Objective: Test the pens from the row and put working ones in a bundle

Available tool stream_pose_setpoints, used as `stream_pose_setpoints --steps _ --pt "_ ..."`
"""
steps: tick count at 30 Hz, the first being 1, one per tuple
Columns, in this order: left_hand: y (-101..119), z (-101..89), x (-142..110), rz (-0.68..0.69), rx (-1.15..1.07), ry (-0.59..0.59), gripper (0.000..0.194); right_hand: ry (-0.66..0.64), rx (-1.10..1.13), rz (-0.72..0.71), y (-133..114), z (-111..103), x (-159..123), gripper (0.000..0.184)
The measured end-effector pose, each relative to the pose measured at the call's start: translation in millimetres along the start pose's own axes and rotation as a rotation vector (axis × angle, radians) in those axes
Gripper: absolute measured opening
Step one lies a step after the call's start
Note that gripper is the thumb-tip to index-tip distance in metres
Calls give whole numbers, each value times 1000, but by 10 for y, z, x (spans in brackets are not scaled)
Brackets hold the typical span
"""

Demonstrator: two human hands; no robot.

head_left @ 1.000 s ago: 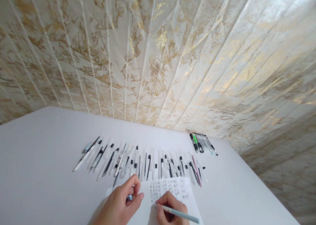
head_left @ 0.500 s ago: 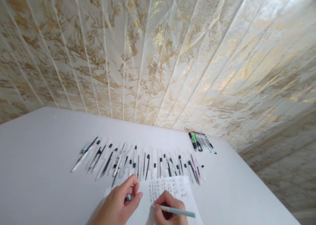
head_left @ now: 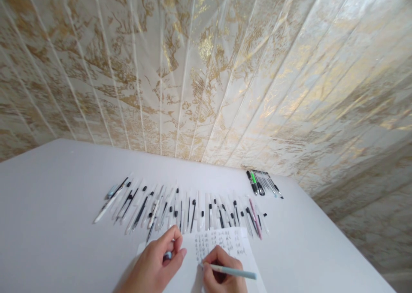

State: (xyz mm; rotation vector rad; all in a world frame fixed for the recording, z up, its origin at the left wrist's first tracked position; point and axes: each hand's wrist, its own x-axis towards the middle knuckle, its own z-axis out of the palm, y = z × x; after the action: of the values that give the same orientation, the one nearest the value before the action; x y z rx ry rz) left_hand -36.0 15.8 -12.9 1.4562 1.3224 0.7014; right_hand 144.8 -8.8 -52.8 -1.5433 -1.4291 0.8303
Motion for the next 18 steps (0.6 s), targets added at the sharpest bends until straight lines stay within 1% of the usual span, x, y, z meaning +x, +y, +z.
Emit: stream_pose_setpoints --steps 7,9,11,13,15,16,18 --pt "36 -5 -14 -17 13 15 22 -17 -1 4 -28 -13 -8 17" --pt "17 17 -12 -6 -50 14 22 -1 34 13 -1 -21 -11 20" --pt "-17 46 -10 13 -154 20 20 33 112 18 18 -38 -4 21" --pt "-52 66 -4 58 -273 44 19 70 192 -6 -5 -68 18 22" --pt "-62 58 11 101 -398 73 22 95 218 -74 -93 -106 47 21" --pt "-51 42 21 106 -486 82 24 100 204 -136 -164 -122 59 19" --pt "13 -6 44 52 -742 96 26 95 151 -323 -343 -137 67 14"
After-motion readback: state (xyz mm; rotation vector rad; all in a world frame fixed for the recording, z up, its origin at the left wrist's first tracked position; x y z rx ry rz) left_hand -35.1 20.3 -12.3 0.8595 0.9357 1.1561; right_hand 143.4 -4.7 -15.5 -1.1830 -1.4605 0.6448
